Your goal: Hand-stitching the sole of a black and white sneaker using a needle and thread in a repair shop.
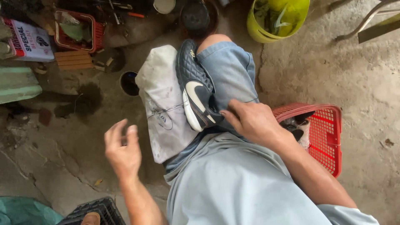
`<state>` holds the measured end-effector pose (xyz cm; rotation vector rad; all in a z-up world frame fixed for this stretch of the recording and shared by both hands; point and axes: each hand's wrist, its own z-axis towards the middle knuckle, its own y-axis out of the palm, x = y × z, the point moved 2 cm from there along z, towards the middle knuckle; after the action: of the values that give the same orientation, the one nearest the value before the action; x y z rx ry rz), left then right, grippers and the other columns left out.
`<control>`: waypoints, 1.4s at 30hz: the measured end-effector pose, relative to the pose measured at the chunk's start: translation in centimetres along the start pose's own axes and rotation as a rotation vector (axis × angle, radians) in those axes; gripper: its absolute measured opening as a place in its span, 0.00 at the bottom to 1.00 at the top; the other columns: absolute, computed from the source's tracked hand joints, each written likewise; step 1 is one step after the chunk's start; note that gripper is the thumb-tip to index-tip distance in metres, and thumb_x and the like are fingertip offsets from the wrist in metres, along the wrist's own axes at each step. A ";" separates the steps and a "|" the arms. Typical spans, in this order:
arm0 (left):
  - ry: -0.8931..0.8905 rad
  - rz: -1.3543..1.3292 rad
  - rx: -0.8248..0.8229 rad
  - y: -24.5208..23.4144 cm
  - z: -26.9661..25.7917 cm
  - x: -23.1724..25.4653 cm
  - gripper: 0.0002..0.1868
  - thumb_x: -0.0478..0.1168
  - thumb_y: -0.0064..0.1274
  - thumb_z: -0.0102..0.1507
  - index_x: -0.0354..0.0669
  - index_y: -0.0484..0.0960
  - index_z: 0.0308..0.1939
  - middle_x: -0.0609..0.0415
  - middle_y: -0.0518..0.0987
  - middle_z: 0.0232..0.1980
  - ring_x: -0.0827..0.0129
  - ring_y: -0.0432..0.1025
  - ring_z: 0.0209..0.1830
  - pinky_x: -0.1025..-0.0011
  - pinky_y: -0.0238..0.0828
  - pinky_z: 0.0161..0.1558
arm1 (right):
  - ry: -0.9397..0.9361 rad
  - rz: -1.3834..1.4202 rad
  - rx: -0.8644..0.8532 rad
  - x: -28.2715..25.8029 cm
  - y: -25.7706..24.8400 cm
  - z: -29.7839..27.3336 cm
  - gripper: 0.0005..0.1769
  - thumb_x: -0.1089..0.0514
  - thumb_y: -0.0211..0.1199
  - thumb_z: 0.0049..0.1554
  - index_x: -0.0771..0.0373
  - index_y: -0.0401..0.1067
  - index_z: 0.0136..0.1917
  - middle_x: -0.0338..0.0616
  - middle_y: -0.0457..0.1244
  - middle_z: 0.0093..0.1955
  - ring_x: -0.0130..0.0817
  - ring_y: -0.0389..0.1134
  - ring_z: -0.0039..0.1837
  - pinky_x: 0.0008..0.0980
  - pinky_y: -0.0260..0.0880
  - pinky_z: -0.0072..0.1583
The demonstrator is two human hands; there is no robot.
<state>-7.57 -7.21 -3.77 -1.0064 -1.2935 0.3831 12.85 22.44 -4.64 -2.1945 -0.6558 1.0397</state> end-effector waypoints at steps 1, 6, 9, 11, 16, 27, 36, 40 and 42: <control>-0.001 0.000 0.003 0.3 0.2 1.1 0.14 0.42 0.54 0.71 0.38 0.83 0.57 0.45 0.76 0.58 0.61 0.75 0.53 0.65 0.76 0.49 | -0.003 -0.001 0.000 0.1 0.6 -0.2 0.22 0.37 0.51 0.67 0.55 0.58 0.42 0.48 0.65 0.31 0.61 0.65 0.36 0.56 0.58 0.37; 0.224 -0.233 -0.175 2.4 0.4 6.3 0.20 0.34 0.59 0.67 0.40 0.77 0.64 0.43 0.74 0.64 0.69 0.77 0.36 0.74 0.79 0.43 | -0.006 0.041 0.171 4.4 2.2 -2.8 0.20 0.46 0.57 0.64 0.53 0.58 0.34 0.41 0.59 0.30 0.42 0.60 0.33 0.46 0.58 0.40; 0.267 -0.389 -0.211 4.5 0.3 8.3 0.30 0.27 0.61 0.61 0.36 0.73 0.68 0.38 0.77 0.61 0.60 0.80 0.34 0.65 0.80 0.35 | 0.336 0.059 0.180 10.4 0.6 -5.3 0.20 0.40 0.60 0.65 0.59 0.76 0.53 0.60 0.69 0.42 0.64 0.70 0.54 0.61 0.70 0.55; 0.293 -0.285 -0.238 5.2 0.6 8.3 0.20 0.34 0.60 0.64 0.38 0.78 0.60 0.42 0.79 0.50 0.56 0.80 0.34 0.62 0.79 0.35 | 0.310 0.277 0.251 14.7 1.9 -6.8 0.13 0.46 0.62 0.66 0.56 0.76 0.50 0.51 0.67 0.38 0.47 0.70 0.51 0.49 0.70 0.55; 0.246 -0.186 -0.380 5.1 -0.2 10.6 0.09 0.44 0.51 0.70 0.51 0.86 0.47 0.54 0.86 0.37 0.56 0.83 0.36 0.65 0.79 0.36 | 0.042 1.189 0.471 11.5 0.6 -7.0 0.12 0.58 0.50 0.67 0.67 0.72 0.51 0.56 0.67 0.55 0.48 0.70 0.68 0.48 0.64 0.74; 0.267 -0.223 -0.225 7.1 -3.1 10.5 0.08 0.32 0.50 0.67 0.45 0.83 0.46 0.54 0.81 0.21 0.60 0.79 0.22 0.70 0.77 0.28 | -0.113 1.991 0.203 13.5 4.4 -2.8 0.20 0.42 0.44 0.74 0.48 0.58 0.41 0.23 0.43 0.28 0.16 0.42 0.27 0.22 0.54 0.38; 0.247 -0.224 -0.223 7.5 -3.6 9.3 0.08 0.32 0.52 0.66 0.45 0.86 0.43 0.51 0.85 0.27 0.58 0.81 0.27 0.69 0.77 0.29 | 0.119 1.988 0.264 14.7 8.6 -4.6 0.20 0.43 0.48 0.73 0.49 0.61 0.40 0.21 0.43 0.27 0.14 0.41 0.26 0.19 0.52 0.36; 0.167 -0.231 -0.260 6.0 -2.8 9.3 0.08 0.33 0.52 0.67 0.45 0.85 0.45 0.50 0.86 0.30 0.60 0.82 0.29 0.68 0.77 0.30 | 0.097 1.892 0.331 12.1 5.6 -3.8 0.19 0.46 0.48 0.73 0.52 0.64 0.41 0.26 0.44 0.26 0.17 0.43 0.25 0.23 0.53 0.36; 0.111 -0.194 -0.305 4.4 -2.0 10.8 0.10 0.31 0.50 0.67 0.36 0.81 0.52 0.37 0.84 0.34 0.47 0.80 0.32 0.52 0.79 0.33 | 0.231 1.446 0.489 9.1 2.9 -3.7 0.10 0.55 0.57 0.69 0.57 0.67 0.45 0.38 0.56 0.27 0.24 0.54 0.28 0.25 0.57 0.39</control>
<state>-1.42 2.33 -0.48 -1.1267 -1.3596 -0.0206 21.51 25.21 -9.41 -2.0697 1.3721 1.2794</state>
